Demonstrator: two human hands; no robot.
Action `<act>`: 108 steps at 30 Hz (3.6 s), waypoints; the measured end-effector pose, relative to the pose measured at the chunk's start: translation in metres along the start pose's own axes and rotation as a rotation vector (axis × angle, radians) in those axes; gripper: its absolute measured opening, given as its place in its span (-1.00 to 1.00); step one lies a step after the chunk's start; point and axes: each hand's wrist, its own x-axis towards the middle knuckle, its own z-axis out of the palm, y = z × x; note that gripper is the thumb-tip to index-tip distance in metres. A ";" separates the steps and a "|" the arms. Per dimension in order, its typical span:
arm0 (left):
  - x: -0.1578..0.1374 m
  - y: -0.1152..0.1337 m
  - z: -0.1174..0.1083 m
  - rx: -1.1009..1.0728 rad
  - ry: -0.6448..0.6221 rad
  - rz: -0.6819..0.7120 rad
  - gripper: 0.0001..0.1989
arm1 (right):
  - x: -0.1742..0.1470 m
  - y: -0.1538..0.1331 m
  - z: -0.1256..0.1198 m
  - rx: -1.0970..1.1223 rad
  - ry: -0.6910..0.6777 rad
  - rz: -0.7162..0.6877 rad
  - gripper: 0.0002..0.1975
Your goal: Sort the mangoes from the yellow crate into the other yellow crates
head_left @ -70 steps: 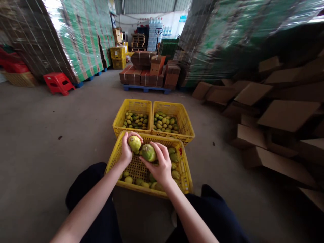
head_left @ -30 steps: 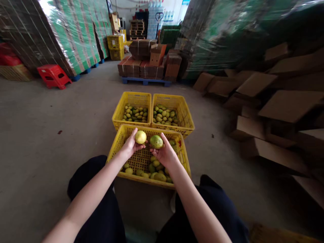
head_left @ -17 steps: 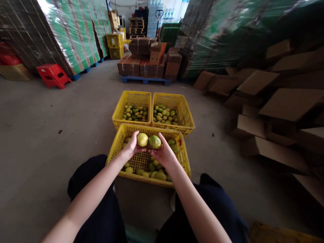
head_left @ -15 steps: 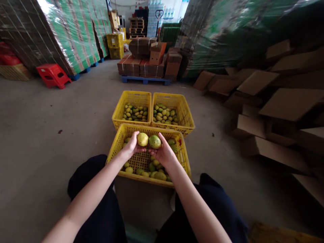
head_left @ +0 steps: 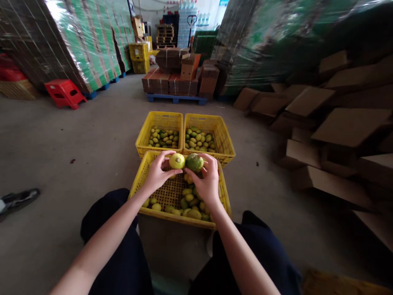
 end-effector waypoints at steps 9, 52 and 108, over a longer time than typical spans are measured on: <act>0.002 -0.007 -0.001 -0.098 -0.041 0.047 -0.48 | 0.001 -0.004 -0.003 0.120 0.028 -0.026 -0.56; 0.004 -0.004 0.016 -0.969 0.257 -0.760 -0.75 | 0.004 0.005 0.018 0.945 0.059 0.961 -0.68; 0.013 -0.006 -0.004 -1.359 0.666 -0.709 -0.69 | -0.013 0.010 0.052 0.959 -0.026 1.265 -0.80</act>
